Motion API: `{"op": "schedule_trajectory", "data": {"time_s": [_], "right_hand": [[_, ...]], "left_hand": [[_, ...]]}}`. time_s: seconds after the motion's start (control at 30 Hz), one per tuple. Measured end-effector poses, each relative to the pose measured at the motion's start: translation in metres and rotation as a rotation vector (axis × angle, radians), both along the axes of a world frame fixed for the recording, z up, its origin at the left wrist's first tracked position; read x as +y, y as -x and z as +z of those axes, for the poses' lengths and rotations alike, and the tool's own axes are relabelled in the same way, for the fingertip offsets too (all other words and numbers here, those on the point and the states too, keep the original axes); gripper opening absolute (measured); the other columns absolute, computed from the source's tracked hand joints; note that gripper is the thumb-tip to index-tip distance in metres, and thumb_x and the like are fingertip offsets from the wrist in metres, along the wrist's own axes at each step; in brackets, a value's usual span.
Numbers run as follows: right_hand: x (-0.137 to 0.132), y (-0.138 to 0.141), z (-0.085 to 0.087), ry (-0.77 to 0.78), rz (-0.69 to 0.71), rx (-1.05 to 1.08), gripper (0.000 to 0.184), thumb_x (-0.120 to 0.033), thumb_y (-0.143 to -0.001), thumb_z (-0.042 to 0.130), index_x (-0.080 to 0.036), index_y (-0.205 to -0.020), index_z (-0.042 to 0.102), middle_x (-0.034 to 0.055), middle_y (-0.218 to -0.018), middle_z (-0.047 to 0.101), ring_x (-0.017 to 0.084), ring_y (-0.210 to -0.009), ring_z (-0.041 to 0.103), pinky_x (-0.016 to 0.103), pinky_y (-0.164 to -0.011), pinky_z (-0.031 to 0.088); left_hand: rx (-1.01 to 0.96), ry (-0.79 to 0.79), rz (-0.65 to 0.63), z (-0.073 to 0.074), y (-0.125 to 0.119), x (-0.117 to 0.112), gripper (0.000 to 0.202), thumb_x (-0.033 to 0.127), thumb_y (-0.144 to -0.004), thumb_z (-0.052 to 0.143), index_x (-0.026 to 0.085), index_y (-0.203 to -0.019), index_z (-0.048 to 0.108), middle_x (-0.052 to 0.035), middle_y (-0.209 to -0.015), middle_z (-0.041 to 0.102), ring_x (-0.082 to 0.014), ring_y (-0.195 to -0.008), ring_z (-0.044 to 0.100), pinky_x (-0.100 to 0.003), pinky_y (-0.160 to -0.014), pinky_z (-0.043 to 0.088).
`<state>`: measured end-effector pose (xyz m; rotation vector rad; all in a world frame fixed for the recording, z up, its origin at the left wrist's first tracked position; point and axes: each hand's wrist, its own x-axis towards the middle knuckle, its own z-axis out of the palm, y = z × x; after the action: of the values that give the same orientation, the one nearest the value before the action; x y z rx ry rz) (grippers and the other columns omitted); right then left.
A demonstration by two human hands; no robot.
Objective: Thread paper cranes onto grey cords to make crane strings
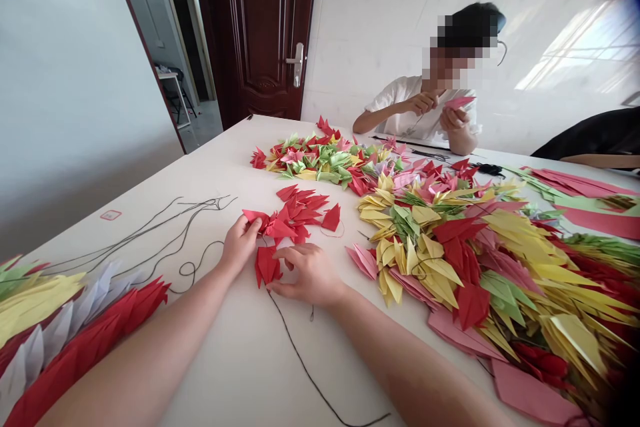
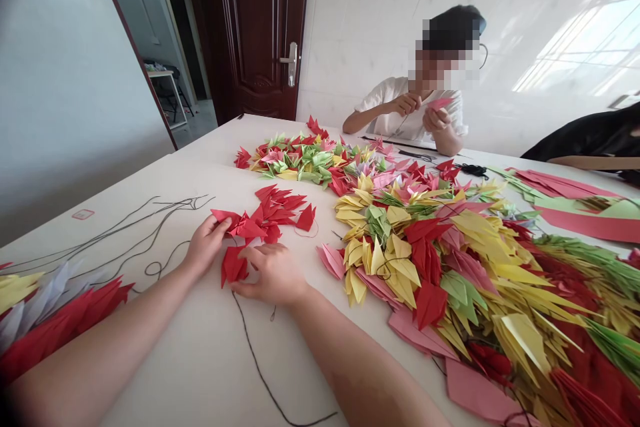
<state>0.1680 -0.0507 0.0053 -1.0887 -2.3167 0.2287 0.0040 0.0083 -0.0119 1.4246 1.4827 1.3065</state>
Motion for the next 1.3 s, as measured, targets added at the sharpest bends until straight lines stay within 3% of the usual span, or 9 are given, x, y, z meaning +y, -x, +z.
{"op": "schedule_trajectory", "data": {"time_s": [0.13,0.23,0.3,0.53,0.7,0.9,1.0,1.13,1.3], "right_hand": [[0.001,0.0,-0.003,0.019,0.11,-0.023,0.038,-0.04,-0.066,0.065,-0.019,-0.097,0.058,0.0,-0.066,0.061,0.012,-0.058,0.053,0.024,-0.057,0.038],[0.003,0.0,-0.007,-0.019,0.106,0.029,0.014,-0.022,-0.077,0.053,-0.02,-0.089,0.06,0.0007,-0.065,0.062,0.012,-0.058,0.054,0.023,-0.057,0.038],[0.004,0.001,-0.009,-0.04,0.071,0.083,0.018,-0.013,-0.079,0.046,-0.02,-0.084,0.061,0.002,-0.068,0.064,0.012,-0.06,0.055,0.023,-0.058,0.039],[0.005,0.003,-0.011,-0.018,0.049,0.067,0.023,-0.021,-0.075,0.055,-0.02,-0.098,0.059,0.0005,-0.065,0.061,0.012,-0.056,0.052,0.024,-0.056,0.04],[0.007,0.003,-0.012,-0.043,0.035,0.074,0.02,-0.014,-0.08,0.046,-0.023,-0.084,0.064,0.0016,-0.069,0.065,0.012,-0.059,0.055,0.024,-0.057,0.04],[0.005,0.006,-0.01,-0.059,0.028,-0.003,0.025,-0.02,-0.074,0.056,-0.019,-0.099,0.062,0.0033,-0.068,0.064,0.015,-0.058,0.053,0.026,-0.054,0.039],[0.004,0.007,-0.01,-0.08,0.058,-0.011,0.02,-0.015,-0.076,0.052,-0.021,-0.09,0.064,0.0027,-0.067,0.063,0.014,-0.058,0.053,0.025,-0.054,0.038],[0.004,0.006,-0.01,-0.058,0.051,0.103,0.023,-0.01,-0.077,0.045,-0.021,-0.085,0.064,0.0027,-0.07,0.065,0.013,-0.06,0.055,0.024,-0.056,0.04],[0.004,0.002,-0.009,0.057,0.033,0.334,0.021,-0.012,-0.075,0.043,-0.02,-0.086,0.06,0.001,-0.068,0.063,0.01,-0.054,0.051,0.023,-0.054,0.042]], "left_hand": [[-0.018,0.01,-0.016,-0.002,0.001,0.001,0.03,0.046,-0.074,0.05,0.019,-0.085,0.059,-0.0038,-0.08,0.066,-0.0206,-0.076,0.06,-0.031,-0.069,0.044],[-0.026,0.025,-0.037,-0.001,0.001,0.0,0.03,0.046,-0.074,0.051,0.019,-0.085,0.059,-0.0034,-0.079,0.065,-0.02,-0.074,0.059,-0.03,-0.068,0.044],[-0.032,0.03,-0.048,0.0,0.001,-0.002,0.029,0.046,-0.075,0.051,0.019,-0.083,0.058,-0.0026,-0.076,0.064,-0.0193,-0.072,0.058,-0.03,-0.067,0.044],[-0.005,0.018,-0.086,0.005,-0.001,-0.006,0.026,0.044,-0.075,0.05,0.02,-0.08,0.057,-0.0005,-0.072,0.062,-0.018,-0.07,0.057,-0.028,-0.065,0.043],[0.041,0.029,-0.117,0.008,-0.002,-0.007,0.026,0.045,-0.074,0.051,0.02,-0.075,0.056,0.0004,-0.068,0.062,-0.018,-0.066,0.057,-0.028,-0.062,0.042],[0.002,0.071,-0.15,0.008,-0.003,-0.006,0.027,0.045,-0.073,0.052,0.02,-0.081,0.057,0.0004,-0.067,0.062,-0.0163,-0.056,0.057,-0.028,-0.055,0.044],[0.013,0.106,-0.149,0.009,-0.003,-0.006,0.027,0.046,-0.072,0.054,0.021,-0.079,0.056,0.0019,-0.063,0.06,-0.0152,-0.049,0.056,-0.027,-0.05,0.044],[0.002,0.114,-0.17,0.011,-0.005,-0.008,0.026,0.046,-0.072,0.053,0.021,-0.078,0.055,0.0019,-0.065,0.06,-0.0158,-0.052,0.057,-0.027,-0.053,0.044],[0.045,0.009,-0.106,0.01,-0.004,-0.007,0.023,0.042,-0.074,0.051,0.02,-0.079,0.056,-0.0008,-0.074,0.062,-0.0181,-0.071,0.058,-0.029,-0.067,0.043]]}}
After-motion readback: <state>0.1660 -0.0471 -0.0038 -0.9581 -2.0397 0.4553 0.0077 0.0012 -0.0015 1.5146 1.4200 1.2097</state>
